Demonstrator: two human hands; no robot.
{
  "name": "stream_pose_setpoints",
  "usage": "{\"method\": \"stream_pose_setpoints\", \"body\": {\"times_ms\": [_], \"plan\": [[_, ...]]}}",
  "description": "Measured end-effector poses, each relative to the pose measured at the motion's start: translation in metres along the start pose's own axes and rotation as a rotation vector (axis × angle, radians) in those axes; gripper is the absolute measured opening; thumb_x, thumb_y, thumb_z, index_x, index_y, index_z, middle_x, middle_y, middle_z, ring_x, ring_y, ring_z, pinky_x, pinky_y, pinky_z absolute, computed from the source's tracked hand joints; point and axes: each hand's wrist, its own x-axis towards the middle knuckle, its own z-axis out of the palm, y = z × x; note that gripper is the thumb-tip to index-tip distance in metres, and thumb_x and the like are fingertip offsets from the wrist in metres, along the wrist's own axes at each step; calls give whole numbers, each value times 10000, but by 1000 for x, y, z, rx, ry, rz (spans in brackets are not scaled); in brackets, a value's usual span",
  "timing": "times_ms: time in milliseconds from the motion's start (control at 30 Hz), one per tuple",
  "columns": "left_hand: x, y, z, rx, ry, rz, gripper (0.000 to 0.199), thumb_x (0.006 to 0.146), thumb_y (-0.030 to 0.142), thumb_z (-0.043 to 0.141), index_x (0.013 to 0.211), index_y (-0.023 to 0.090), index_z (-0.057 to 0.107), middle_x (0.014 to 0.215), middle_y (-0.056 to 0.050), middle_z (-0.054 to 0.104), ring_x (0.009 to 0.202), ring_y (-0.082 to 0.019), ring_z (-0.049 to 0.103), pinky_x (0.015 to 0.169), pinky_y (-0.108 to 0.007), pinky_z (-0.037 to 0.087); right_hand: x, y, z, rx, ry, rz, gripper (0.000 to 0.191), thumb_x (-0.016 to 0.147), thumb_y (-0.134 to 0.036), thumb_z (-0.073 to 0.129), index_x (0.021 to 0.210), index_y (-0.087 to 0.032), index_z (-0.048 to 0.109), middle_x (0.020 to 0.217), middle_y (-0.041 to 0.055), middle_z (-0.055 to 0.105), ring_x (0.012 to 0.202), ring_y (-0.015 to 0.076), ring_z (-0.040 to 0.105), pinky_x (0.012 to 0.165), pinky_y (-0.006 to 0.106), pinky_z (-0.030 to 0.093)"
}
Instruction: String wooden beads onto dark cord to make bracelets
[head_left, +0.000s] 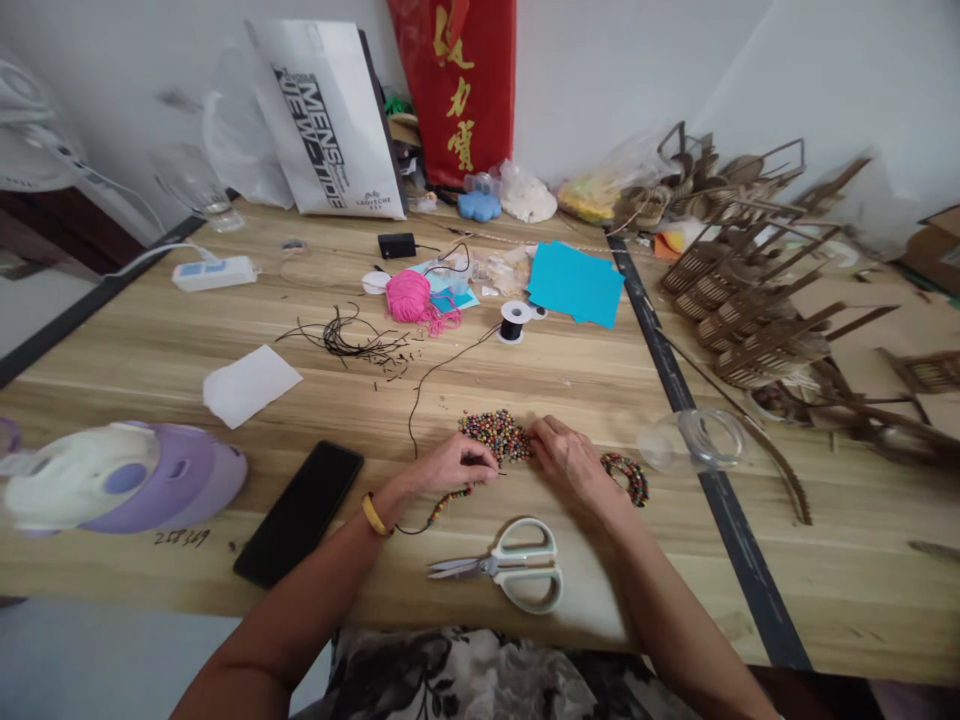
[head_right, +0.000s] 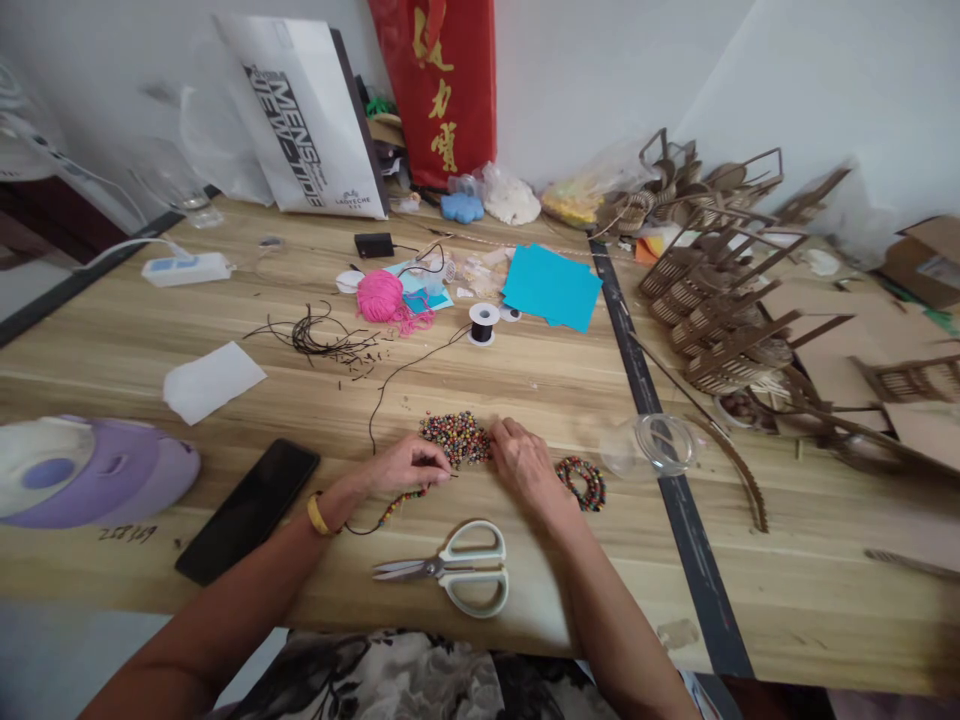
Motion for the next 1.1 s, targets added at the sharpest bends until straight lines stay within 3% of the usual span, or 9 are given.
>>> {"method": "stream_pose_setpoints", "body": {"times_ms": [300,567,800,1100], "plan": [[1,-3,1,-109,33,-75,319,734,402,664,782,86,655,581,-6,586,509,-78,526,492,-188,438,-4,5,-1,165,90,-50,126,925,-165,431,880,-174,548,845,45,599,692,141,548,631,232,364],[2,-3,1,-153,59,-99,378,693,453,697,783,90,647,568,-2,583,505,-86,537,473,-193,450,-5,-6,-1,659,190,-180,68,852,-175,502,857,-177,569,806,43,624,733,148,591,675,246,454],[2,-3,1,-162,54,-80,403,704,495,673,765,100,626,543,13,564,479,-80,525,465,-188,442,-8,-25,-4,823,135,-137,101,846,-254,542,833,-166,590,793,47,641,723,153,585,662,256,466],[0,-3,0,-167,34,-51,380,753,481,638,776,105,592,552,17,566,462,-67,514,467,-176,431,-20,-33,30,969,189,-125,146,863,-310,556,832,-173,594,793,50,633,709,145,573,649,257,476]]}}
